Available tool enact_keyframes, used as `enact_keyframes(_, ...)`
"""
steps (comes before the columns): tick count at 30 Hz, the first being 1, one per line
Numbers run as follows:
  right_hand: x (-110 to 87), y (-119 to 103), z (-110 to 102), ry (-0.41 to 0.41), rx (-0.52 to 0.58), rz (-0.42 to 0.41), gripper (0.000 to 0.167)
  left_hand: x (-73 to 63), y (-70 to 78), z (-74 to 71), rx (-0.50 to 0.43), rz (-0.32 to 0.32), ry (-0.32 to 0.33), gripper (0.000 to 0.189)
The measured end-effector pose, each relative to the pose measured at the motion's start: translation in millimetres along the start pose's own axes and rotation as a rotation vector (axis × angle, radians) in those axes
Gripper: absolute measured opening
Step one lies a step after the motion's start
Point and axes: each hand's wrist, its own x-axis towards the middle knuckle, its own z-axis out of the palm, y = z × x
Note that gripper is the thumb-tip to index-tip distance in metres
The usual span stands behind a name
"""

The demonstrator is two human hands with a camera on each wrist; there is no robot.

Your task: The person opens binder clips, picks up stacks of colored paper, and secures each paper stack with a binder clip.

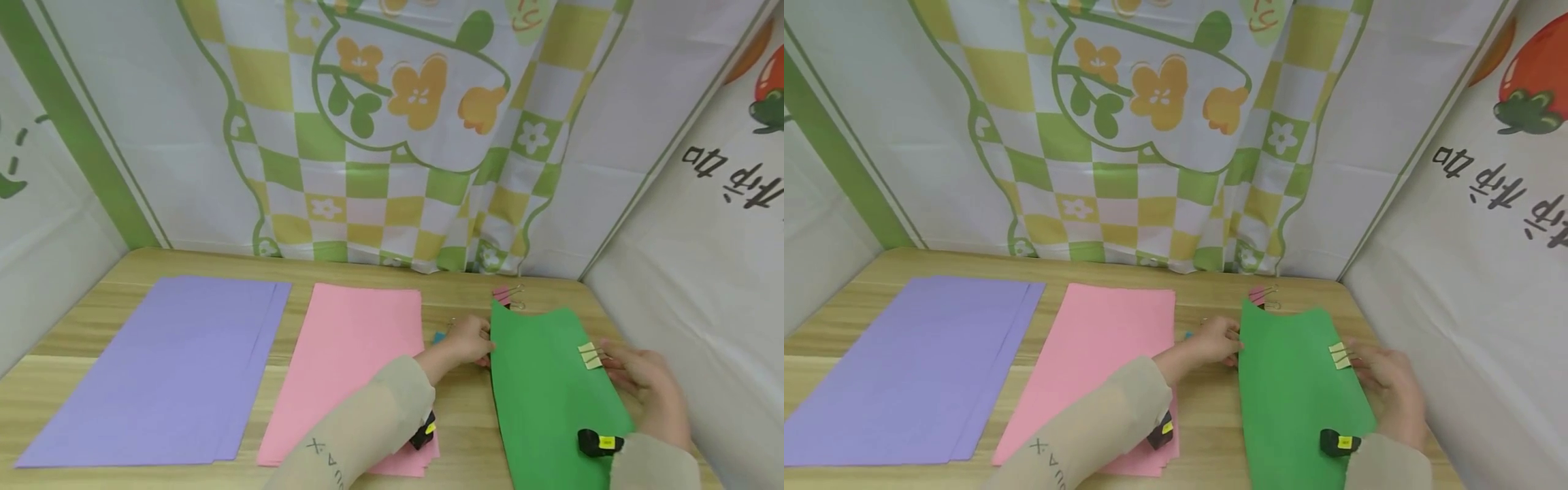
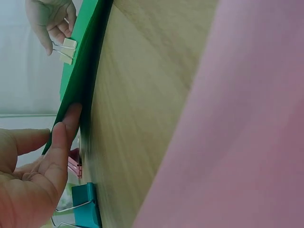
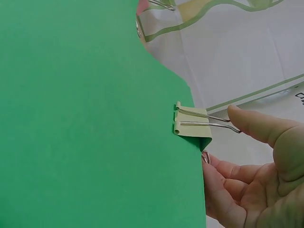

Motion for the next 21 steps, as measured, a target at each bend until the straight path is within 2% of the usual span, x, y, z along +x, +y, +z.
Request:
enact_keyframes(4, 1.4, 1.1, 1.8, -0.002, 0.027, -0.006, 0.054, -0.5, -1.1, 0.0, 0.044, -0.008, 0.022, 0.037)
enact_keyframes(9, 2.4, 1.6, 3.9, 0.009, 0.052, -0.004, 0.046, -0.3, 0.1, -0.9, 0.089, 0.016, 0.044, 0.04)
enact_keyframes(15, 4.0, 3.2, 4.5, 0.031, 0.04, 0.009, 0.054, -3.8, 0.2, -1.6, 0.153, 0.042, 0.049, 0.025)
enact_keyframes(21, 7.0, 4.2, 4.5, 0.048, 0.046, -0.012, 0.066, -6.5, 1.5, -0.6, 0.142, 0.049, 0.045, 0.029)
